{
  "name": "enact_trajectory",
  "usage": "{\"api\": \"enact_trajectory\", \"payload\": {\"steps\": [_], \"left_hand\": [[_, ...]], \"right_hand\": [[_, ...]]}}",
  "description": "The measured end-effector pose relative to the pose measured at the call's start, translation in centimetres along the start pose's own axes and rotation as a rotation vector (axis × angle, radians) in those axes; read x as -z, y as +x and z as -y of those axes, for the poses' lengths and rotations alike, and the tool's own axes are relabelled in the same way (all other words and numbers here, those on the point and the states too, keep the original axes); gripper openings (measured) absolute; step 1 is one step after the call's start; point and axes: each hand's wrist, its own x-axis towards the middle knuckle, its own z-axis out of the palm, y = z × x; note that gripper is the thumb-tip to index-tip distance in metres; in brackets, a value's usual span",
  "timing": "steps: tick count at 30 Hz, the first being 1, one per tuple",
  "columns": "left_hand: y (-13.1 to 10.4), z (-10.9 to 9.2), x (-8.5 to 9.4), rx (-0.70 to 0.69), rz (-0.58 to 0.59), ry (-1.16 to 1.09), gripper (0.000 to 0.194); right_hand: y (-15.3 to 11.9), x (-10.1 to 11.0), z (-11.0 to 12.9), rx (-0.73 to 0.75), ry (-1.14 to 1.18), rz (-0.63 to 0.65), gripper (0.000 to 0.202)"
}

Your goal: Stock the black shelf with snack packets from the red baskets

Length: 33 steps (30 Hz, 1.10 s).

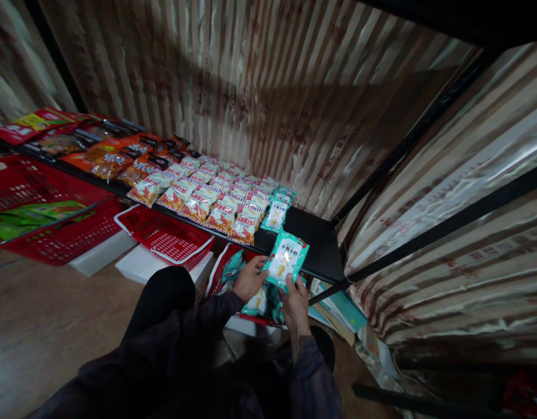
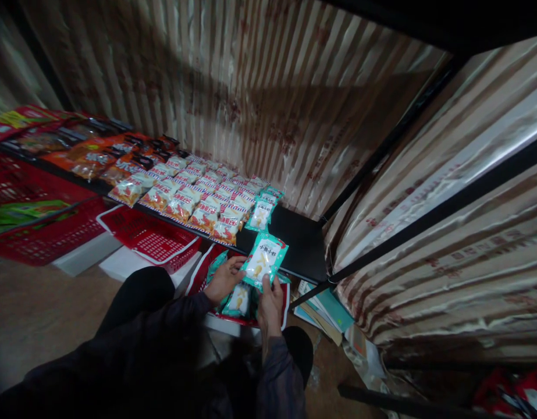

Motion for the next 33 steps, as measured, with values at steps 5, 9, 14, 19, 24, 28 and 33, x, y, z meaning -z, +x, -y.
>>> {"api": "enact_trajectory", "payload": {"steps": [5,9,14,19,24,28,33], "left_hand": [[2.4,-0.7,-0.7,-0.018,0.008,-0.083,0.032],[4.4,-0.9,-1.2,-0.11,-0.04,-0.038,0.03],[6.7,-1.0,-1.7,-0.276,-0.084,0.187,0.036],[8.0,-0.5,-2.0,-0.378,-0.064,0.361,0.042],[8.7,0.6,-1.9,-0.385,-0.012,0.458,0.048],[9.2,1.6,-1.6,-0.447,0.009,0.533,0.055],[9.5,2.4,-1.7,-0.451,0.003,0.566,0.058]], "right_hand": [[2.9,-0.5,1.2,0.109,-0.075,0.063,0.046],[5.6,-0.9,1.8,0.129,-0.115,0.095,0.049],[8.8,-1.7,2.4,0.155,-0.083,0.075,0.048],[11.9,-2.7,1.9,0.18,-0.111,0.06,0.044],[14.2,-3.6,0.9,0.148,-0.108,0.104,0.04],[15.3,-4.2,0.4,0.141,-0.148,0.124,0.04],[16.1,-4.6,-0.3,0.152,-0.225,0.131,0.042]]}}
